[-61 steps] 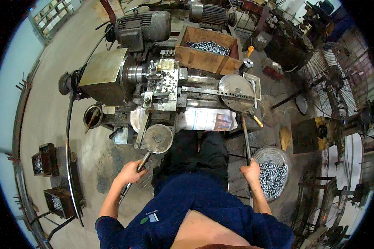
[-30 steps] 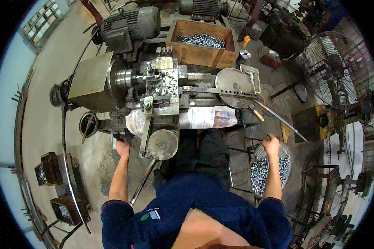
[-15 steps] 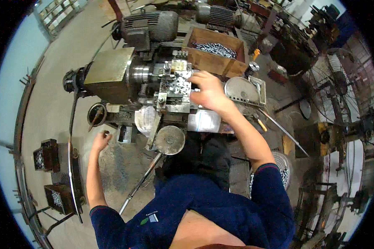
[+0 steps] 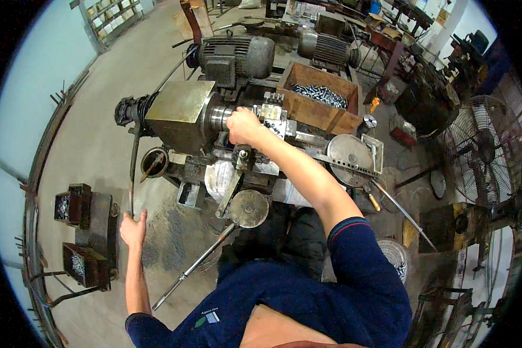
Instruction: The person places metal components into a lathe, operates the machine levers to process them, and then places the finished parts into a basket.
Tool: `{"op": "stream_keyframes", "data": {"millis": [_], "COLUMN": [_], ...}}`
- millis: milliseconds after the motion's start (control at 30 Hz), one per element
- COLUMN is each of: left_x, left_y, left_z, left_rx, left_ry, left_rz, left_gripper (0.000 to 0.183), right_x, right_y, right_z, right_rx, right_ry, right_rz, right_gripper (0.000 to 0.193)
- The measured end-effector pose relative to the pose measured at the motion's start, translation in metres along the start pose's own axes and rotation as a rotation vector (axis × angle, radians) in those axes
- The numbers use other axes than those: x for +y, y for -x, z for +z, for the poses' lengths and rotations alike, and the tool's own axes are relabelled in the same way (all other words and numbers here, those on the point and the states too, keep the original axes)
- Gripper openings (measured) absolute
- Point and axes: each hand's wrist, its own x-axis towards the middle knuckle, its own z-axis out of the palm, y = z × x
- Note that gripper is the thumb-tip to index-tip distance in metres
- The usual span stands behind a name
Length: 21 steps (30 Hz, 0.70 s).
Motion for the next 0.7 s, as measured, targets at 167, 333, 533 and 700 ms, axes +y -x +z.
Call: {"op": "stream_keyframes", "data": {"millis": [167,333,533,700], "left_x": [-0.006,-0.029,-0.02,-0.02], "left_y": [-0.019,-0.045,-0.065,-0.069], "left_z": [-0.009,0.001,0.012,0.021], "left_rx": [-0.14,-0.473,-0.596,-0.508], "left_ry": [0.186,0.65,0.863,0.863], "left_rz": [0.108,0.045,0.065,0.077], "left_gripper": [0.038,0.023,0.025,0.028], "right_x": [0.003,0.048,0.132,0.135], "right_y": [0.017,0.083,0.126,0.14], "right_z": [-0.013,-0.052,-0.037,-0.023], "right_rx": [0.094,0.56,0.108,0.477], "right_ry": [0.071,-0.203,-0.105,-0.036], "right_rz": [-0.001,0.004,0.35,0.479], "right_gripper": [0.025,0.025,0.021,0.045]}}
